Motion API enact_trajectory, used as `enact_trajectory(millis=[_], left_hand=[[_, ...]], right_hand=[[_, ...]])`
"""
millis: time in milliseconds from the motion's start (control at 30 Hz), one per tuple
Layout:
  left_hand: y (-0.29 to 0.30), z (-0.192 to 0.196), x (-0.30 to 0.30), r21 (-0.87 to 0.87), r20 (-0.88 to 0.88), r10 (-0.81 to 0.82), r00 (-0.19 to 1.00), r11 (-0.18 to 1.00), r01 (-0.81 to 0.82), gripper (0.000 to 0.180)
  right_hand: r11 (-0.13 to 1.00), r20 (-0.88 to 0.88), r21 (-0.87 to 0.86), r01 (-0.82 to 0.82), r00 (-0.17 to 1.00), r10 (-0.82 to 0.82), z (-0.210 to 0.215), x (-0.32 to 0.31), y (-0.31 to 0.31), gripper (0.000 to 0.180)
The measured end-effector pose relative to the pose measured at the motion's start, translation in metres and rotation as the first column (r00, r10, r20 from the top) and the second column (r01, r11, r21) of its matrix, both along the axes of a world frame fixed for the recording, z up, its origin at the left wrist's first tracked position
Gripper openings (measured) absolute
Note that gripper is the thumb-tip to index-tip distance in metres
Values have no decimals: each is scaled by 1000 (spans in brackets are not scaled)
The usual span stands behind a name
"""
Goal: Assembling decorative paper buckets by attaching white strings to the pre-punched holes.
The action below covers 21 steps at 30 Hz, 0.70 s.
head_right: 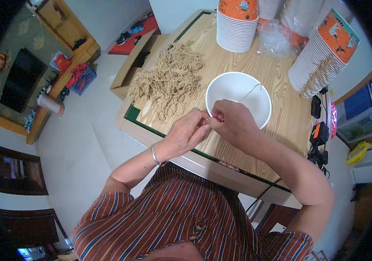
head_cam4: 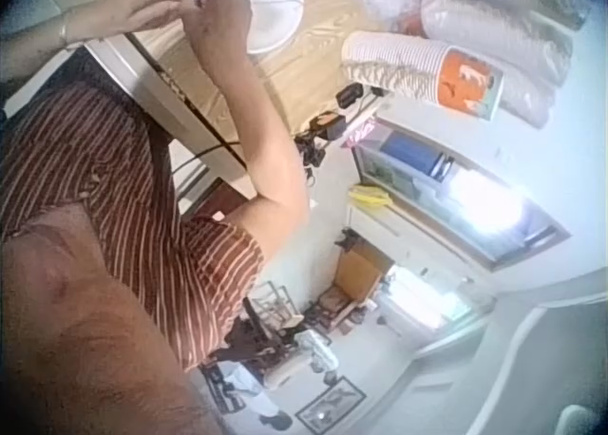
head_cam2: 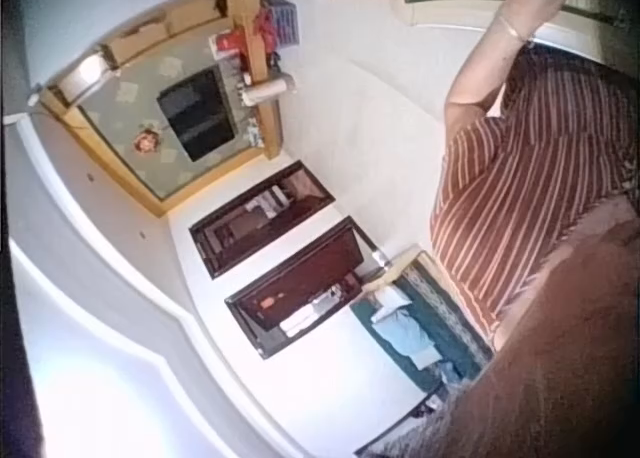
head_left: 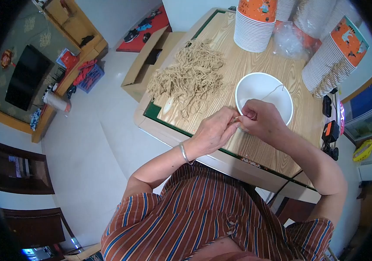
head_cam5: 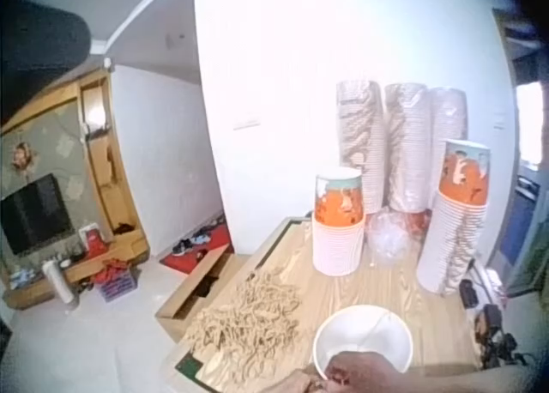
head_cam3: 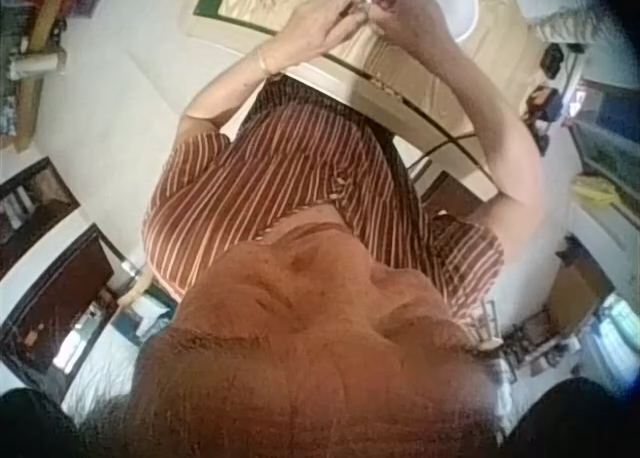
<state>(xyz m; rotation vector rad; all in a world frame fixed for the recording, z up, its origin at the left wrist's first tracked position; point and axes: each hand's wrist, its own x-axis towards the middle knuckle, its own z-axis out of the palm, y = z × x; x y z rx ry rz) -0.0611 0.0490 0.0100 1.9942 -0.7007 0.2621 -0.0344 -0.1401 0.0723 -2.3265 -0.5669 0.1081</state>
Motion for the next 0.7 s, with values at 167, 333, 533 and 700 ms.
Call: enact_trajectory(millis=[167, 333, 533, 700], left_hand=[[-2, -8, 7, 12, 98, -5, 995, 1000, 4, 12], [6, 1, 2, -50, -72, -23, 997, 999, 19, 6], [22, 19, 7, -125, 268, 96, 959, 990, -64, 6], [15, 27, 20, -124, 286, -20, 958, 991, 57, 7]], right_hand=[[998, 10, 55, 20, 1000, -20, -3, -2, 1, 24], [999, -90, 30, -24, 996, 27, 0, -1, -6, 26], [992, -286, 99, -84, 952, 109, -4, 8, -14, 25], [972, -317, 204, -119, 931, 181, 1, 8, -19, 20]])
